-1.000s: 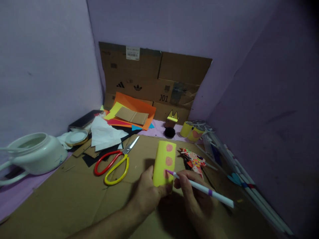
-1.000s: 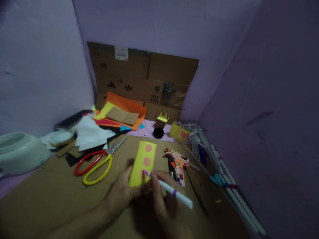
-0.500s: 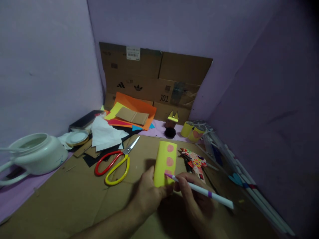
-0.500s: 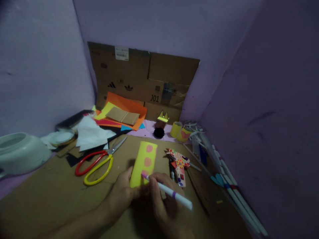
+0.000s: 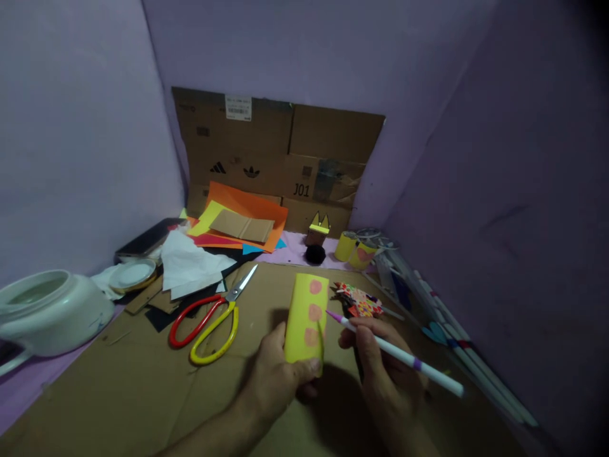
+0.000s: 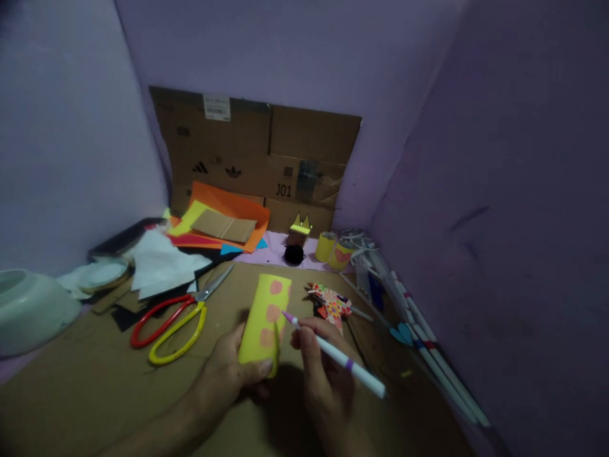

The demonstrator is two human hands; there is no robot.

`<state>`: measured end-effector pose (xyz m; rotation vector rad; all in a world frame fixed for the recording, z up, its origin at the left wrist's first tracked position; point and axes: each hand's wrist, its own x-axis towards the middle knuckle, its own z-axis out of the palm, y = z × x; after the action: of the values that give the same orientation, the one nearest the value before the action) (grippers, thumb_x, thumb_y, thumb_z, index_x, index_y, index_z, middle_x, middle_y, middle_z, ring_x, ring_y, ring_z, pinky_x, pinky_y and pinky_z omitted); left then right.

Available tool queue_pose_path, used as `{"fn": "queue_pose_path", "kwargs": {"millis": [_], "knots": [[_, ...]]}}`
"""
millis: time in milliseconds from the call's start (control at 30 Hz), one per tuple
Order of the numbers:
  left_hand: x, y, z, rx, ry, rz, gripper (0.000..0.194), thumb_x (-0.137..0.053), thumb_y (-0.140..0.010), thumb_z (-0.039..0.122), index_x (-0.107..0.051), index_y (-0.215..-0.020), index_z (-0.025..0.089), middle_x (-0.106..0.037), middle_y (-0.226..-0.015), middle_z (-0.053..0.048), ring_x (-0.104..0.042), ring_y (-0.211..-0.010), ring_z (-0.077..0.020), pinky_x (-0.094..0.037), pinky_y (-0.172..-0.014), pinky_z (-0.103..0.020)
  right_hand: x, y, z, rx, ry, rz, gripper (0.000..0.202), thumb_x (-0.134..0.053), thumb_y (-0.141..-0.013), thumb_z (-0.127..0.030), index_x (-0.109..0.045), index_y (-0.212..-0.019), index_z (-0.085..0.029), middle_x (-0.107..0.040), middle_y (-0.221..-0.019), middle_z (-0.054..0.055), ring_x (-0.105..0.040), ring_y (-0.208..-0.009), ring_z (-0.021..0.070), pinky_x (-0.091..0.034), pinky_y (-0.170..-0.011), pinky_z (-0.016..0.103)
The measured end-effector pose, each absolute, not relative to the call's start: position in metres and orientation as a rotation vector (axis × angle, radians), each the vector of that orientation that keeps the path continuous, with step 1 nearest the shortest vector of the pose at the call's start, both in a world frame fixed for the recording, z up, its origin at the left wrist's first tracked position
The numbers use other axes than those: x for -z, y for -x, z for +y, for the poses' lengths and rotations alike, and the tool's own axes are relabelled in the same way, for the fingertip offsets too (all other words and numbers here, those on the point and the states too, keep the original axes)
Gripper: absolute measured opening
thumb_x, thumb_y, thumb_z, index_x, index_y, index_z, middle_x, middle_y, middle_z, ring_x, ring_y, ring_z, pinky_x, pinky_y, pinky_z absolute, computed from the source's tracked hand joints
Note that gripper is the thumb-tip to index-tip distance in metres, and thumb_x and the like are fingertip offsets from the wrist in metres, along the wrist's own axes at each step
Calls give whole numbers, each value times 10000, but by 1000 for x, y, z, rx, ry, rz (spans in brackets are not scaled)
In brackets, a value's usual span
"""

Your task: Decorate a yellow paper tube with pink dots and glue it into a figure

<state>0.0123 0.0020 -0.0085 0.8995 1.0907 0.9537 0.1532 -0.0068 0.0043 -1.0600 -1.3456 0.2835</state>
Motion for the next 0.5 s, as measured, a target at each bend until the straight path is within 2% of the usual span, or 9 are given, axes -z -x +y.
{"fn": "queue_pose_path", "kwargs": {"millis": [200, 400, 500], "knots": [[9, -11, 2, -927, -916, 1071, 526, -749, -539, 254, -561, -1008, 108, -588, -622, 6, -528, -416, -106, -456, -372, -219, 3, -154, -4, -368, 1058, -1319, 188, -535, -886, -281, -650, -773, -184, -626, -569, -7, -601, -511, 132, -493, -468, 220], [11, -10, 0, -939, -947, 1067, 533, -760, -530, 266, -579, -1004, 106, -584, -647, -3, -538, -485, -118, -483, -405, -225, 10, -156, -3, -422, 1065, -1401, 178, -548, -883, -299, -688, -833, -202, -671, -669, 30, -637, -595, 160, -525, -546, 267], [12, -9, 0, -924, -969, 1058, 592, -762, -541, 272, -568, -1075, 109, -601, -685, -15, -543, -532, -133, -489, -433, -234, 12, -156, -2, -425, 1041, -1427, 148, -556, -882, -282, -688, -890, -217, -689, -715, 37, -645, -610, 162, -539, -565, 277]]}}
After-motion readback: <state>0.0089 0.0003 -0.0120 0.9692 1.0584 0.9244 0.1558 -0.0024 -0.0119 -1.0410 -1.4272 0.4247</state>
